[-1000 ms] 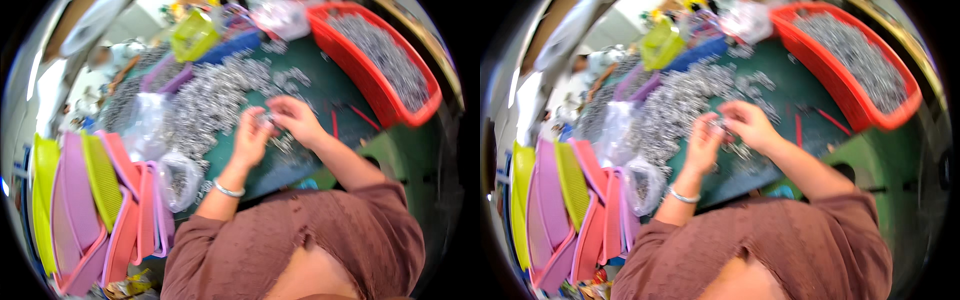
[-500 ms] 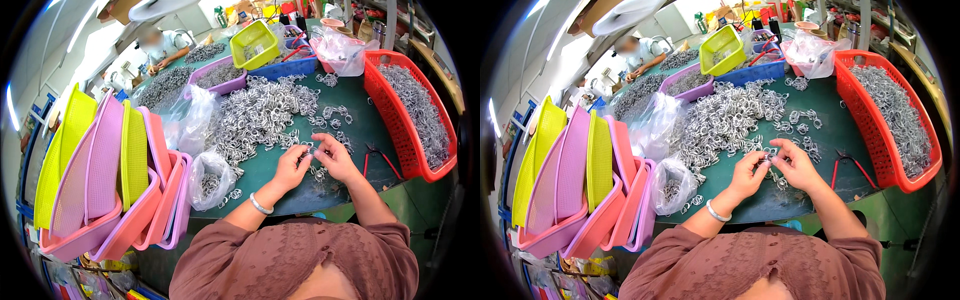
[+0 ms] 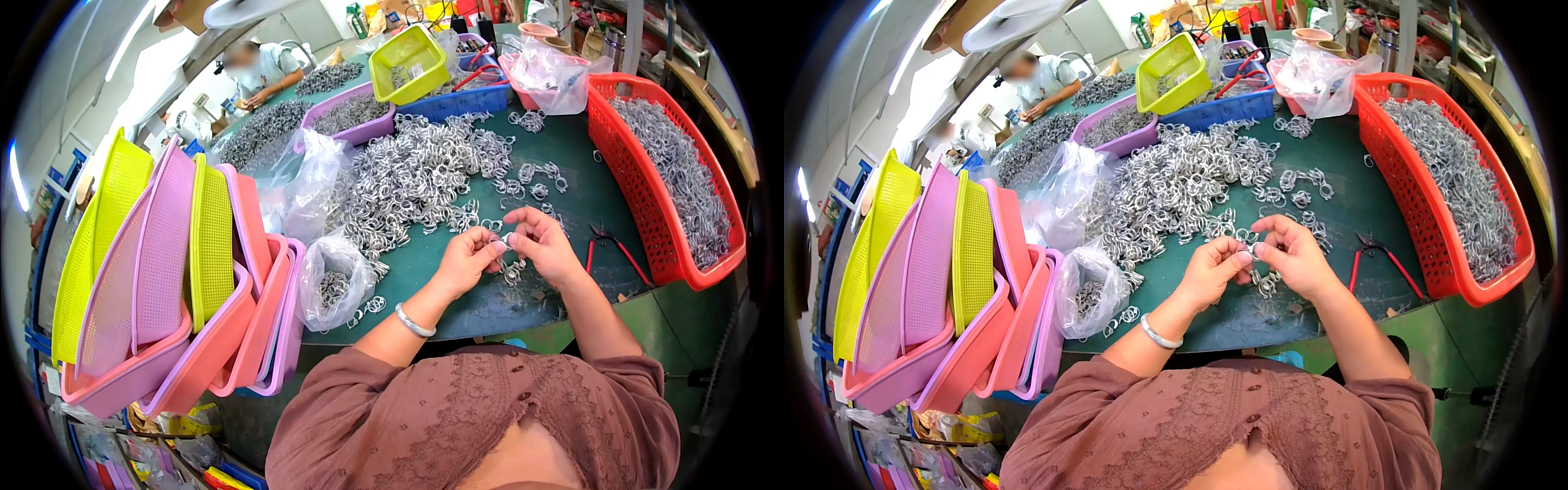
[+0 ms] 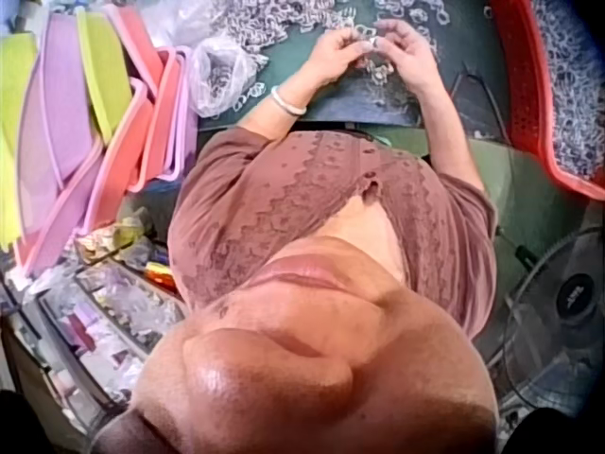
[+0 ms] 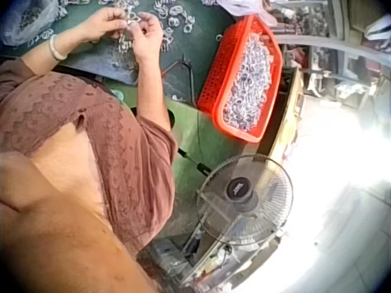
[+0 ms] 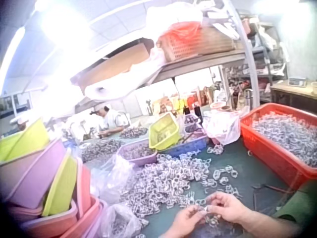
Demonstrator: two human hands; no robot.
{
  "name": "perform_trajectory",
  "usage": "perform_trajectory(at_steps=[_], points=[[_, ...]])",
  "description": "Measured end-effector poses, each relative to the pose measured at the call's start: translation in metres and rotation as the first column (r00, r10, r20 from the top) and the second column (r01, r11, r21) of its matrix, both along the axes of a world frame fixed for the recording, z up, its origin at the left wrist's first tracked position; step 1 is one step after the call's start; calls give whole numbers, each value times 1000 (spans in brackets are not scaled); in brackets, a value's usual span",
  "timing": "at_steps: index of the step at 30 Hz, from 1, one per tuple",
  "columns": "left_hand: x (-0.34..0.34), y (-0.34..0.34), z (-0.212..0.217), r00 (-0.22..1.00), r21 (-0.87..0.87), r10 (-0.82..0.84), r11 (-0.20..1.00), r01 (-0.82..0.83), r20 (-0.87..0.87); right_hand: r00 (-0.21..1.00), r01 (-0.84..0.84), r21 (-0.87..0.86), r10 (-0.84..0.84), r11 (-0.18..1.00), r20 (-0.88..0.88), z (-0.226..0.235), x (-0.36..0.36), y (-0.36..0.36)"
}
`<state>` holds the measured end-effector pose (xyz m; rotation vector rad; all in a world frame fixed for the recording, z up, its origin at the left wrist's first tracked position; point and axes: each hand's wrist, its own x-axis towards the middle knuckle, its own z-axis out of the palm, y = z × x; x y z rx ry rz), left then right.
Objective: The person picks up metal hooks from a pile, fits two hooks together by hand, and uses pliers to crimp the connection.
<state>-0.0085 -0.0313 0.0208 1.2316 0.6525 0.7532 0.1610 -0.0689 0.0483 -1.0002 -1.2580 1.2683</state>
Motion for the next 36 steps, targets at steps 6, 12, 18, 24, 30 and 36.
perform_trajectory(at_steps=[6, 12, 18, 24, 30, 36], points=[[3, -3, 0, 988, -37, 3, 999, 2, 157, 977, -101, 106, 79, 989, 199, 8, 8, 1], [4, 1, -4, 977, 14, -13, 1000, 10, 212, 981, -183, -73, 177, 980, -84, 10, 9, 2], [-5, 5, -6, 942, -129, 214, 974, -186, 258, 961, -238, -94, 220, 967, -165, 6, 2, -4], [-24, -6, 8, 913, 573, 347, 801, -171, -213, 985, -111, -93, 98, 989, -139, -1, 12, 4], [-29, -20, 6, 692, 847, 504, 417, 329, -517, 991, -27, -137, 8, 990, -136, -8, 12, 1], [-23, -23, 18, 743, 866, 535, 486, 118, -402, 996, -4, -89, -4, 996, -93, -12, 0, 1]])
